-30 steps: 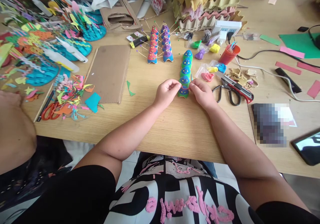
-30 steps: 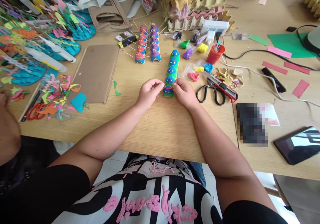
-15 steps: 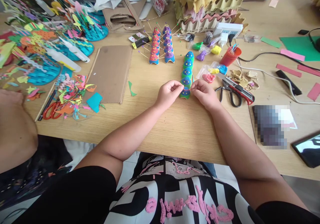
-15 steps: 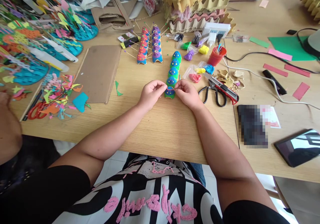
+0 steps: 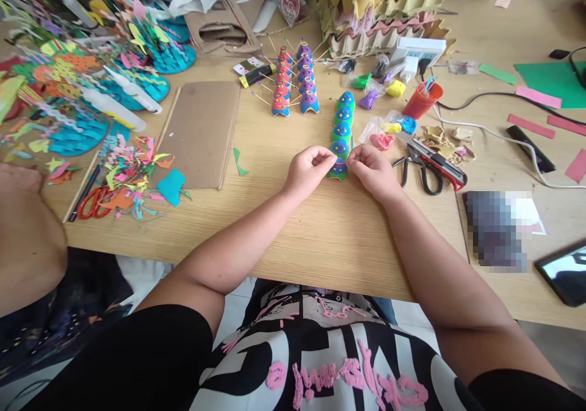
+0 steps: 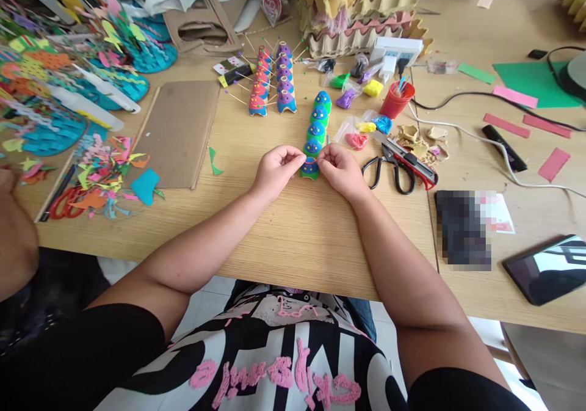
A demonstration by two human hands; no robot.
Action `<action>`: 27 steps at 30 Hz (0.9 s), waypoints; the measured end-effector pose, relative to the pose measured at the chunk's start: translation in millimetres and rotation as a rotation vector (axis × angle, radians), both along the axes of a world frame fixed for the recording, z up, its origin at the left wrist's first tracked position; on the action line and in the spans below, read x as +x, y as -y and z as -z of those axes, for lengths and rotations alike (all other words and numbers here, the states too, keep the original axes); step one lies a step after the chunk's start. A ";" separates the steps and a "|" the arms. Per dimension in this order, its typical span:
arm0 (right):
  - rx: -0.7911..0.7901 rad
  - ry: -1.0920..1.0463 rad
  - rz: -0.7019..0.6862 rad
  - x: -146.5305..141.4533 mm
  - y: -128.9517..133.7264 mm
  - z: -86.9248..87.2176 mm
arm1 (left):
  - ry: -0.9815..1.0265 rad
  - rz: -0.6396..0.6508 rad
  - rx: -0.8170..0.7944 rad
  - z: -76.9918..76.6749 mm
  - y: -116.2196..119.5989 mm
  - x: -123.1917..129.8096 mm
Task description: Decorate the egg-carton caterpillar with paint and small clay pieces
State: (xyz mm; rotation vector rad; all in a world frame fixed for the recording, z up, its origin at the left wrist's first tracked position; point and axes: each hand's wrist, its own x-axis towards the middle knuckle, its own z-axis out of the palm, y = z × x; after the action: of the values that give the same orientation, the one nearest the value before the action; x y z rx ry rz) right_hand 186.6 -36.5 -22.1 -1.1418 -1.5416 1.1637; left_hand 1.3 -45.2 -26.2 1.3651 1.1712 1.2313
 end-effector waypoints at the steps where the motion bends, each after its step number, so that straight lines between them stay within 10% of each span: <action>1: 0.004 -0.001 0.003 -0.3 0.1 0.0 | 0.001 -0.002 0.003 0.4 -0.2 0.1; 27: 0.090 0.058 0.148 -8.0 9.9 -6.9 | -0.024 -0.005 0.008 2.5 -1.8 1.0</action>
State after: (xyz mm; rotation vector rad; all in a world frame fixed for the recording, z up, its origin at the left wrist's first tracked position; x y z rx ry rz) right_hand 178.6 -46.5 -15.2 -1.2165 -1.5103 0.9606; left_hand 2.2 -43.4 -28.7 1.3866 1.1882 1.2276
